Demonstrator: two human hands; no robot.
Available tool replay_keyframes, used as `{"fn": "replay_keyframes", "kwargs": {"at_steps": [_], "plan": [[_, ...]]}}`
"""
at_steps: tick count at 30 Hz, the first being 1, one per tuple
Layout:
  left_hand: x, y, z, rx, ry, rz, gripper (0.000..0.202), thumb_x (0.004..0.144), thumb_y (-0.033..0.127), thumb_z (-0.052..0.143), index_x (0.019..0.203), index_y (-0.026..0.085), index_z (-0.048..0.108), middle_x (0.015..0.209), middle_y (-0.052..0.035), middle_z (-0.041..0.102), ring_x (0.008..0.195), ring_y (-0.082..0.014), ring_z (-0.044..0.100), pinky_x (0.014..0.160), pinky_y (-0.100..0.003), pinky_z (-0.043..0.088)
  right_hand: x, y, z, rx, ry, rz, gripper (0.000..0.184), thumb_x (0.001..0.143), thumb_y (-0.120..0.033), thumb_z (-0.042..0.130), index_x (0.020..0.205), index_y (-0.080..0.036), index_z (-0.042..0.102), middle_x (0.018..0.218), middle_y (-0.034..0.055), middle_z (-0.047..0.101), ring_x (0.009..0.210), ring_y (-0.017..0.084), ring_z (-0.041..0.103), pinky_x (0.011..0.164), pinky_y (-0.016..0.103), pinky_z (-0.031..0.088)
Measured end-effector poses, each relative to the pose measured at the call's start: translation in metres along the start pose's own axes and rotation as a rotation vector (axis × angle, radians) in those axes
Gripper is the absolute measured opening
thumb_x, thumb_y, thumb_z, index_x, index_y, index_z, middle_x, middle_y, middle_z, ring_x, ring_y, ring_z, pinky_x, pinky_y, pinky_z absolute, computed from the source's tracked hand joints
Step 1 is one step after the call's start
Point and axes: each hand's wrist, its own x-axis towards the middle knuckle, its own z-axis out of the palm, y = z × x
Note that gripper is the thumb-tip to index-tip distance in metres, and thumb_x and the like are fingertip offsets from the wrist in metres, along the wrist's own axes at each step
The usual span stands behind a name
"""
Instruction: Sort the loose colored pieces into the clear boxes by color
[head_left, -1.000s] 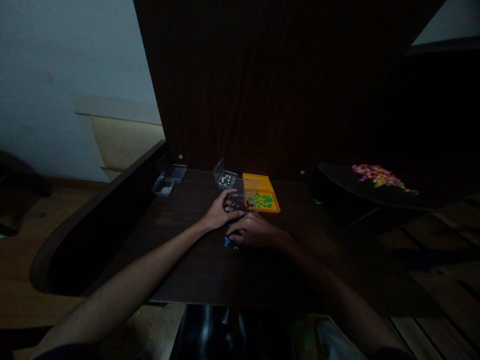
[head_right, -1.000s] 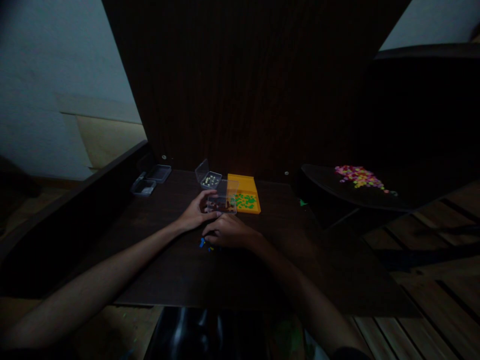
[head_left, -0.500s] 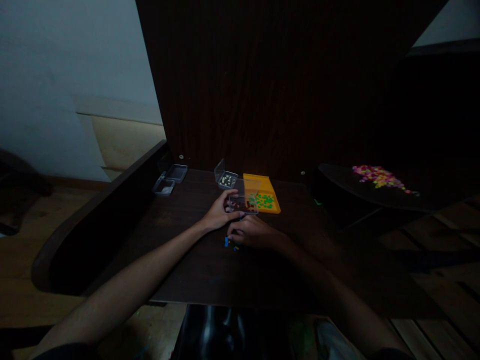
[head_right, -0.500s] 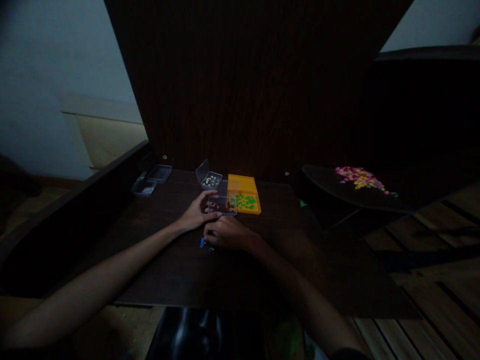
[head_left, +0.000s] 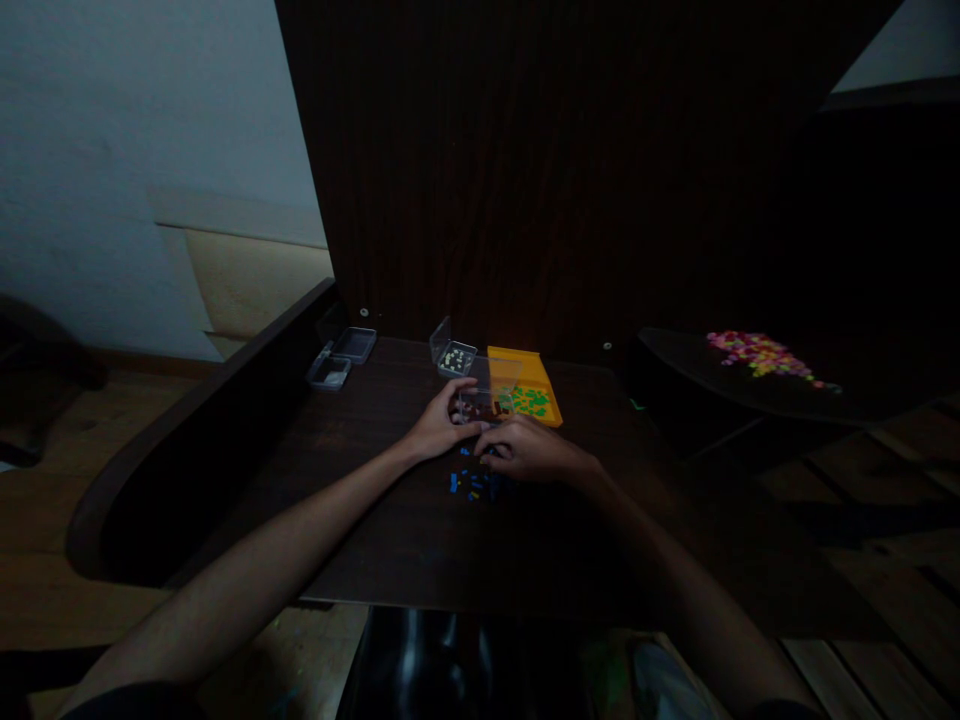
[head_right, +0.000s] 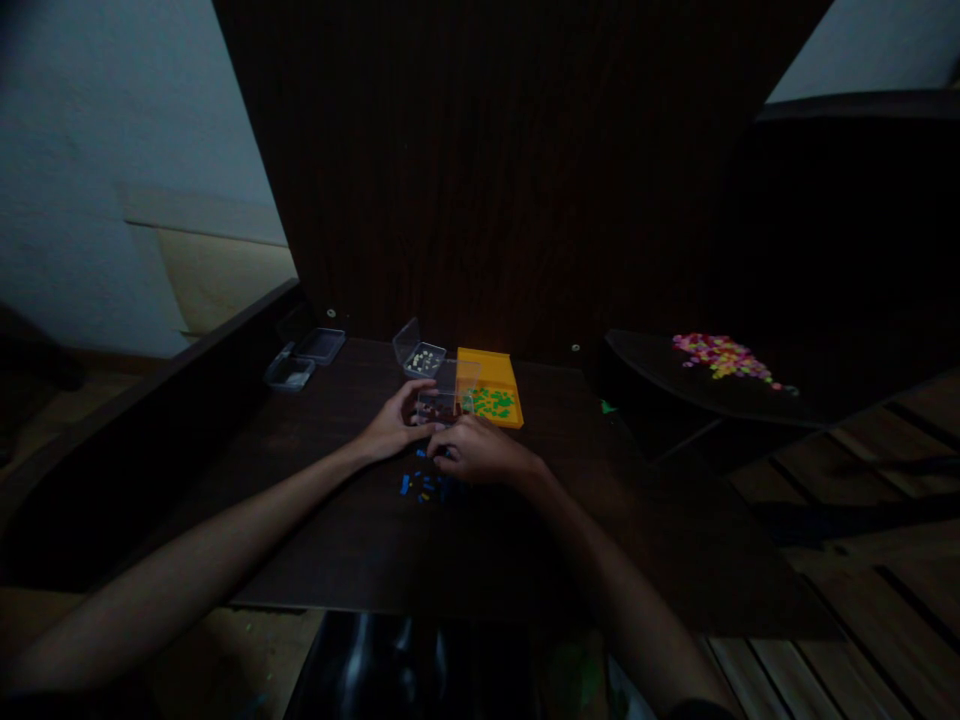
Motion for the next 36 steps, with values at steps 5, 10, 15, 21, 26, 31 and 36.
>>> {"fn": "replay_keyframes", "kwargs": {"at_steps": [5, 10, 15, 21, 26, 31, 36], "plan": [[-0.001, 0.001, 0.0, -0.01, -0.004, -0.001, 0.069, 0.059, 0.017, 0.082, 0.12, 0.019, 0.049, 0.125, -0.0117, 0.052, 0.087, -0.0136, 0.059, 0.082, -0.035, 0.051, 0.0, 0.004, 0.003, -0.001, -0.067, -0.004, 0.015, 0.08, -0.018, 0.062, 0.089, -0.019, 0.074, 0.062, -0.0025, 0.065, 0.053, 0.009, 0.051, 0.057, 0.021, 0.034], [0.0, 0.001, -0.001, 0.0, -0.01, -0.003, 0.071, 0.058, 0.019, 0.083, 0.121, 0.019, 0.049, 0.124, -0.012, 0.052, 0.089, -0.0151, 0.06, 0.083, -0.035, 0.051, 0.006, 0.004, 0.017, -0.058, -0.04, 0.023, 0.014, 0.083, -0.019, 0.061, 0.088, -0.02, 0.074, 0.071, 0.0001, 0.07, 0.064, 0.011, 0.059, 0.064, 0.022, 0.036], [0.001, -0.001, -0.001, -0.014, -0.007, -0.008, 0.071, 0.059, 0.016, 0.081, 0.121, 0.018, 0.048, 0.126, -0.0124, 0.052, 0.09, -0.0145, 0.061, 0.082, -0.033, 0.053, 0.012, 0.004, 0.025, -0.135, 0.011, 0.061, 0.015, 0.087, -0.025, 0.06, 0.088, -0.02, 0.074, 0.078, 0.0033, 0.072, 0.071, 0.014, 0.063, 0.066, 0.023, 0.037], [0.002, -0.001, -0.002, -0.023, 0.01, -0.002, 0.069, 0.059, 0.014, 0.081, 0.12, 0.018, 0.049, 0.124, -0.0112, 0.054, 0.093, -0.0152, 0.062, 0.084, -0.033, 0.053, 0.016, -0.001, 0.03, -0.161, 0.044, 0.151, 0.016, 0.086, -0.029, 0.062, 0.094, -0.022, 0.074, 0.083, 0.0038, 0.073, 0.079, 0.017, 0.065, 0.073, 0.026, 0.041], [0.002, -0.003, -0.003, -0.024, 0.007, 0.0, 0.069, 0.059, 0.015, 0.081, 0.12, 0.018, 0.048, 0.126, -0.0116, 0.052, 0.09, -0.0135, 0.061, 0.081, -0.031, 0.052, 0.017, -0.003, 0.03, -0.151, 0.038, 0.149, 0.02, 0.087, -0.03, 0.061, 0.101, -0.022, 0.073, 0.089, 0.0046, 0.073, 0.084, 0.018, 0.066, 0.076, 0.028, 0.043], [0.002, -0.004, -0.003, -0.027, 0.007, -0.008, 0.07, 0.059, 0.015, 0.081, 0.121, 0.018, 0.048, 0.127, -0.0119, 0.051, 0.089, -0.0128, 0.06, 0.08, -0.03, 0.052, 0.015, -0.003, 0.028, -0.135, 0.033, 0.12, 0.023, 0.087, -0.027, 0.06, 0.107, -0.022, 0.071, 0.097, 0.0051, 0.073, 0.089, 0.017, 0.065, 0.079, 0.027, 0.043], [0.002, -0.003, -0.002, -0.015, 0.003, -0.001, 0.07, 0.059, 0.016, 0.081, 0.121, 0.018, 0.048, 0.127, -0.0122, 0.052, 0.088, -0.013, 0.06, 0.08, -0.031, 0.053, 0.013, -0.002, 0.022, -0.132, -0.002, 0.113, 0.017, 0.087, -0.024, 0.06, 0.097, -0.021, 0.074, 0.085, 0.0035, 0.073, 0.078, 0.016, 0.065, 0.075, 0.026, 0.041]]}}
